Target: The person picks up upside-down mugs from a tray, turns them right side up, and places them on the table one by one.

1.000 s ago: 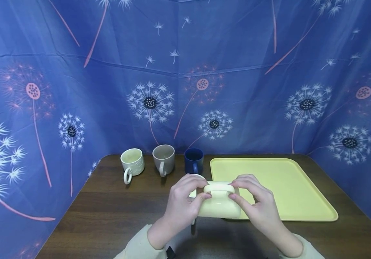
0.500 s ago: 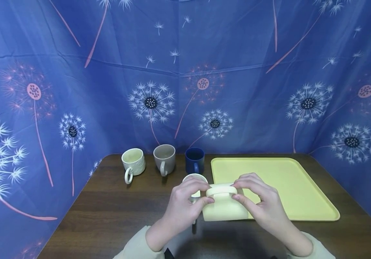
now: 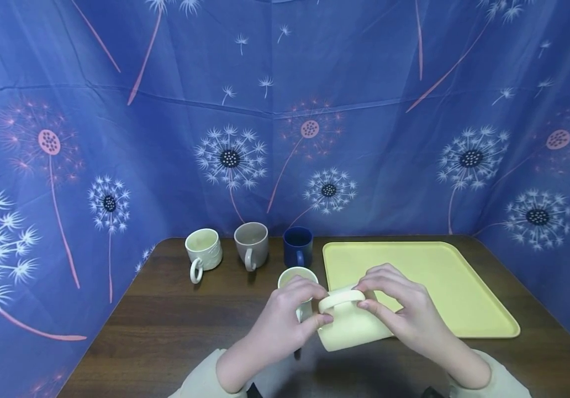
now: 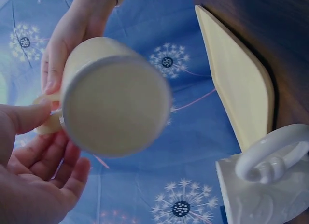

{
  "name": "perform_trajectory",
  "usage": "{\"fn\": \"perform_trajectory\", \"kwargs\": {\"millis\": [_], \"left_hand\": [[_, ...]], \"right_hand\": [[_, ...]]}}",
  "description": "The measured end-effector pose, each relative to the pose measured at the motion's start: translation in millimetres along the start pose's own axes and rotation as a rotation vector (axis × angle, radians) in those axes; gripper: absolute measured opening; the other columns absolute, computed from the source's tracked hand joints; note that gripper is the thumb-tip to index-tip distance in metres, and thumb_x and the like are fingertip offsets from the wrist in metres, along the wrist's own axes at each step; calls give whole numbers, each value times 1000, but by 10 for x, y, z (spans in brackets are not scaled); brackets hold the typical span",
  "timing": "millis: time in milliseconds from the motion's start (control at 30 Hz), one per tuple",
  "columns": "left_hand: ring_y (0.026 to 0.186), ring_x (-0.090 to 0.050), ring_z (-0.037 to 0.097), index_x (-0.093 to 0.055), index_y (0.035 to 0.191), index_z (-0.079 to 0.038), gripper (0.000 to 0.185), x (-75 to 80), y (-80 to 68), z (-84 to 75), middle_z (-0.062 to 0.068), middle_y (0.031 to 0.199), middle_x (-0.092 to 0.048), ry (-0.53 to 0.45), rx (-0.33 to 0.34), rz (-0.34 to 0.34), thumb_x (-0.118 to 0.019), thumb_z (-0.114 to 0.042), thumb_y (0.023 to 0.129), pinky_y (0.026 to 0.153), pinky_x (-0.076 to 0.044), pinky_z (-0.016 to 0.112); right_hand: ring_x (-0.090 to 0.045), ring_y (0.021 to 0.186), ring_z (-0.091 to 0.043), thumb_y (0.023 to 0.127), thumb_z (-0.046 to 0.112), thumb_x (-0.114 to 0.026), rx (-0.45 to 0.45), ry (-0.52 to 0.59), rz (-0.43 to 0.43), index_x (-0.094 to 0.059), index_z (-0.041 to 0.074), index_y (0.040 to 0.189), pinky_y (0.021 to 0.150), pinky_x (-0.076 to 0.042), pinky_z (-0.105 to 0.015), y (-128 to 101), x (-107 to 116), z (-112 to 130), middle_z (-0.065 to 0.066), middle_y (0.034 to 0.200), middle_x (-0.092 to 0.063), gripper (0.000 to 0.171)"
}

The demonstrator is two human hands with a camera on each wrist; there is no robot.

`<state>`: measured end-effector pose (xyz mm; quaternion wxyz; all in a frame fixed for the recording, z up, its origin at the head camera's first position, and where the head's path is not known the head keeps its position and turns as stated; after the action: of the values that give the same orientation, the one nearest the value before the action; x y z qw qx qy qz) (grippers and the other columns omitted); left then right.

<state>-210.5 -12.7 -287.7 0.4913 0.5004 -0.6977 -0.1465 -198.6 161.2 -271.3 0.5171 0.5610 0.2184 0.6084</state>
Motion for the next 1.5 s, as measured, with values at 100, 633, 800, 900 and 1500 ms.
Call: {"fn": "perform_trajectory", "kwargs": {"millis": [100,633,800,900,1500], "left_hand": [[81,-55,5,-67,93,-12,19,-10,14,-16,-6,83,-61,-13,36,59,-77,-18,78,76,-47,18],[70,-54,1,-69,88,-13,15,-96,121,68,-10,76,-61,-234,408,312,-73,-26,83,66,-49,19],[65,-53,0,-70,89,-8,16,-147,143,95,-6,75,-65,-316,451,418,-72,-23,83,60,-47,17],[66,-53,0,-71,89,-4,15,-180,156,133,-1,76,-66,-398,467,489,-70,-18,85,60,-47,17],[61,-53,3,-71,84,2,6,-325,111,227,14,73,-68,-490,563,598,-67,-2,85,55,-42,16]], "right_hand": [[-57,94,-11,83,17,-72,12,-12,17,-68,10,97,88,-43,-15,15,3,16,2,88,-66,16],[-56,92,-11,84,17,-71,82,1,132,-67,12,97,89,-42,-15,31,-44,68,5,89,-65,14],[-57,94,-14,85,16,-70,122,26,157,-67,11,96,96,-40,-18,44,-81,101,4,90,-65,13],[-57,92,-15,84,13,-70,151,51,176,-66,10,96,94,-41,-19,50,-113,126,3,89,-65,13],[-55,90,-12,82,11,-71,145,80,238,-66,11,98,82,-43,-18,26,-234,105,3,91,-64,16]]}}
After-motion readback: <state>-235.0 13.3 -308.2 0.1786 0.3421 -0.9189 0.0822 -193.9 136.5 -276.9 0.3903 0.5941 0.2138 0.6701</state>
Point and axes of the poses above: each hand's wrist, its own y-axis towards the middle knuckle, its own x-axis out of the back of the hand, z = x × y, the point moved 7 cm from there along y, towards the middle knuckle
